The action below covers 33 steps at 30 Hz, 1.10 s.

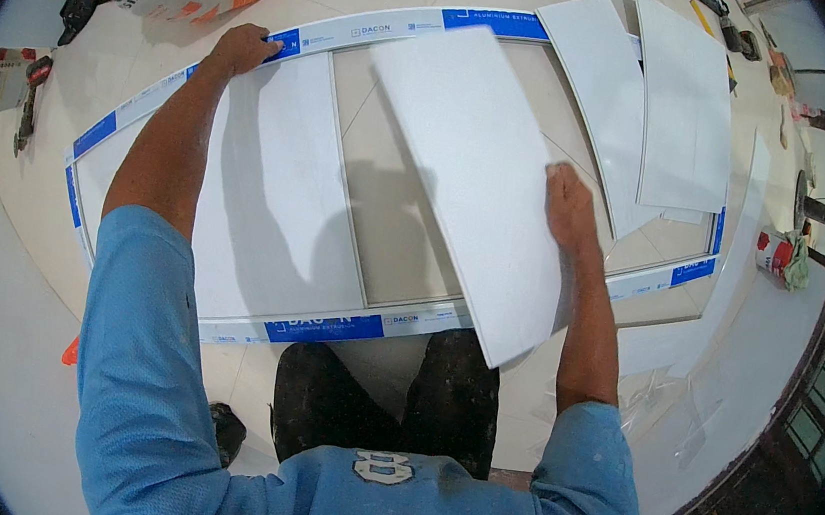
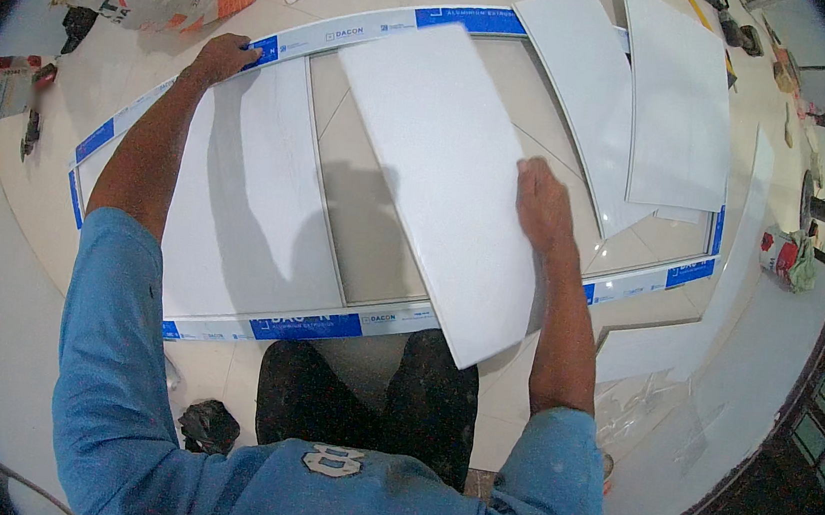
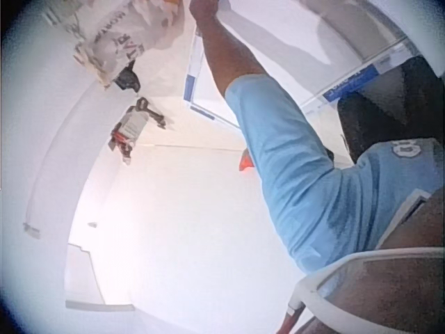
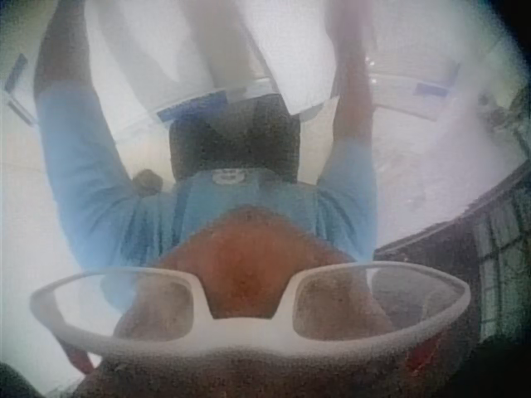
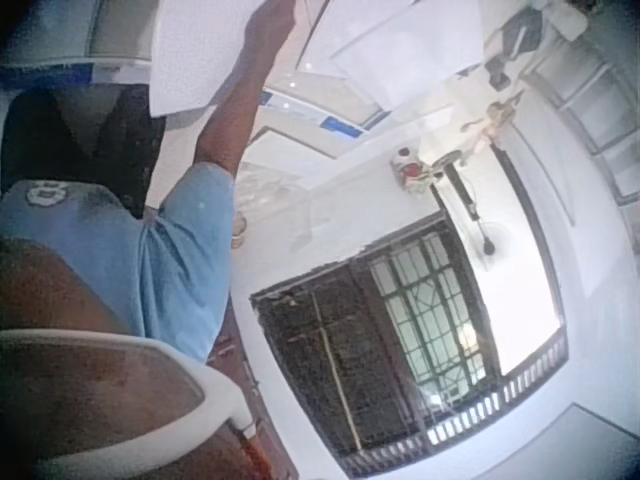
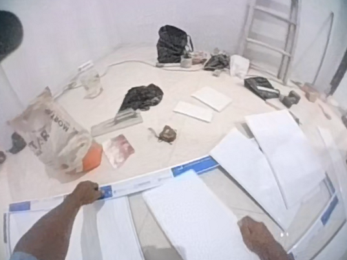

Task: The person kneels on the floor and arranges white ceramic tiles into a rectangular frame on the ground. They repeatedly pick up tiles, align them with the frame, and adjust their positions to fit the layout.

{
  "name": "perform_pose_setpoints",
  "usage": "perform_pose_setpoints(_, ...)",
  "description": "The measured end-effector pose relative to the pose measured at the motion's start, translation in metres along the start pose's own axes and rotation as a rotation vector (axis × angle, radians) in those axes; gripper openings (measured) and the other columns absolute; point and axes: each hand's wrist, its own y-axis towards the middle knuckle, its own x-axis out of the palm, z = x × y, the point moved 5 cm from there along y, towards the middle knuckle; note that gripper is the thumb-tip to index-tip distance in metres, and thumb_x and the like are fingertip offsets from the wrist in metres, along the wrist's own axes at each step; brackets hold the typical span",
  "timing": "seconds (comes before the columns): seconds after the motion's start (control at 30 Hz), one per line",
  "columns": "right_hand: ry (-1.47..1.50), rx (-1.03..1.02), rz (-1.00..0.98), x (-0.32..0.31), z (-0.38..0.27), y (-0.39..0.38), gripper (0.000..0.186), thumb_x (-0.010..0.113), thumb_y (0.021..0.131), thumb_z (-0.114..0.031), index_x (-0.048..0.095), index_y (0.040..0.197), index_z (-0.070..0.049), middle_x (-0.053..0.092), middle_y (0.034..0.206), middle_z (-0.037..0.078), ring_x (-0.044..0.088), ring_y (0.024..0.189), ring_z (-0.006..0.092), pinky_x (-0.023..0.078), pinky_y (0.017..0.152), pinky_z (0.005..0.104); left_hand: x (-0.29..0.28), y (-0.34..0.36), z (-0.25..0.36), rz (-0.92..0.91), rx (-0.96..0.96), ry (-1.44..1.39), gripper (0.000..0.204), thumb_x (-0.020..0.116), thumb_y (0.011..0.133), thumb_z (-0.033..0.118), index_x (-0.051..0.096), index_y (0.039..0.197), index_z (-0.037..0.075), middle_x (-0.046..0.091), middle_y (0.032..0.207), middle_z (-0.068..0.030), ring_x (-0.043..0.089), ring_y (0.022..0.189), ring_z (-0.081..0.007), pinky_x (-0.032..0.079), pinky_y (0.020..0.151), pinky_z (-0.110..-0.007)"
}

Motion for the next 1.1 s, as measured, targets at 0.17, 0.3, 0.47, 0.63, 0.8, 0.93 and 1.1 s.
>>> perform_pose_setpoints(0.17, -0.050, 0.079, -0.018, 0.028, 0.016, -0.025, 0.034, 0.048, 0.111, -0.035, 0.056, 0.105, -0.003, 0.067, 0.084, 0.033, 0.066, 0.084, 0.0563, 0.051, 0.073, 0.0602, 0.003, 0.007, -0.003, -0.013, -0.003, 0.008, 0.062, 0.060, 0.098, 0.054, 0.074, 0.123, -0.001, 0.073, 0.120, -0.0269, 0.070, 0.113, -0.0413, 0.052, 0.102, -0.048)
perform_pose_setpoints(0.3, -0.047, 0.019, 0.056, 0.044, 0.014, -0.010, 0.033, 0.049, 0.110, -0.036, 0.056, 0.108, -0.004, 0.068, 0.085, 0.034, 0.066, 0.083, 0.0564, 0.052, 0.074, 0.0610, 0.006, 0.007, -0.006, -0.089, -0.053, -0.013, 0.066, 0.058, 0.100, 0.057, 0.069, 0.135, 0.002, 0.070, 0.131, -0.0230, 0.065, 0.125, -0.0374, 0.049, 0.110, -0.046)
perform_pose_setpoints(0.47, -0.037, 0.053, 0.095, 0.050, 0.013, -0.011, 0.033, 0.047, 0.111, -0.035, 0.055, 0.108, -0.003, 0.068, 0.085, 0.033, 0.067, 0.084, 0.0556, 0.052, 0.073, 0.0614, 0.004, 0.006, -0.003, 0.076, 0.022, 0.010, 0.063, 0.060, 0.098, 0.056, 0.074, 0.121, -0.001, 0.073, 0.119, -0.0263, 0.070, 0.110, -0.0408, 0.053, 0.099, -0.048)
perform_pose_setpoints(0.63, -0.031, 0.024, 0.107, 0.065, 0.040, -0.010, 0.031, 0.044, 0.112, -0.030, 0.057, 0.108, -0.001, 0.069, 0.096, 0.032, 0.068, 0.089, 0.0534, 0.054, 0.077, 0.0589, 0.022, 0.020, -0.017, 0.044, 0.026, -0.016, 0.068, 0.058, 0.097, 0.060, 0.074, 0.122, -0.001, 0.072, 0.121, -0.0265, 0.069, 0.112, -0.0412, 0.051, 0.101, -0.050)
perform_pose_setpoints(0.8, -0.109, -0.081, 0.102, 0.083, 0.048, -0.010, 0.039, 0.040, 0.110, -0.016, 0.060, 0.134, 0.007, 0.065, 0.132, 0.028, 0.060, 0.127, 0.0407, 0.045, 0.113, 0.0487, 0.030, 0.020, -0.009, 0.035, 0.018, -0.136, 0.074, 0.064, 0.088, 0.068, 0.078, 0.103, -0.003, 0.073, 0.110, -0.0297, 0.070, 0.105, -0.0447, 0.053, 0.098, -0.053)
perform_pose_setpoints(0.93, 0.026, 0.037, 0.134, 0.081, 0.041, -0.017, 0.038, 0.043, 0.114, -0.033, 0.059, 0.114, 0.001, 0.067, 0.099, 0.026, 0.065, 0.090, 0.0361, 0.051, 0.083, 0.0464, 0.013, 0.004, 0.013, 0.122, -0.202, -0.147, 0.070, 0.068, 0.088, 0.060, 0.074, 0.125, 0.001, 0.070, 0.130, -0.0252, 0.065, 0.125, -0.0406, 0.049, 0.109, -0.052)
perform_pose_setpoints(1.1, 0.063, -0.003, 0.151, 0.083, 0.032, -0.014, 0.041, 0.042, 0.114, -0.036, 0.057, 0.110, 0.001, 0.063, 0.088, 0.024, 0.061, 0.079, 0.0364, 0.050, 0.076, 0.0483, -0.002, -0.013, 0.022, 0.033, -0.269, -0.192, 0.064, 0.063, 0.094, 0.054, 0.071, 0.132, 0.002, 0.067, 0.138, -0.0225, 0.063, 0.130, -0.0374, 0.045, 0.114, -0.052)
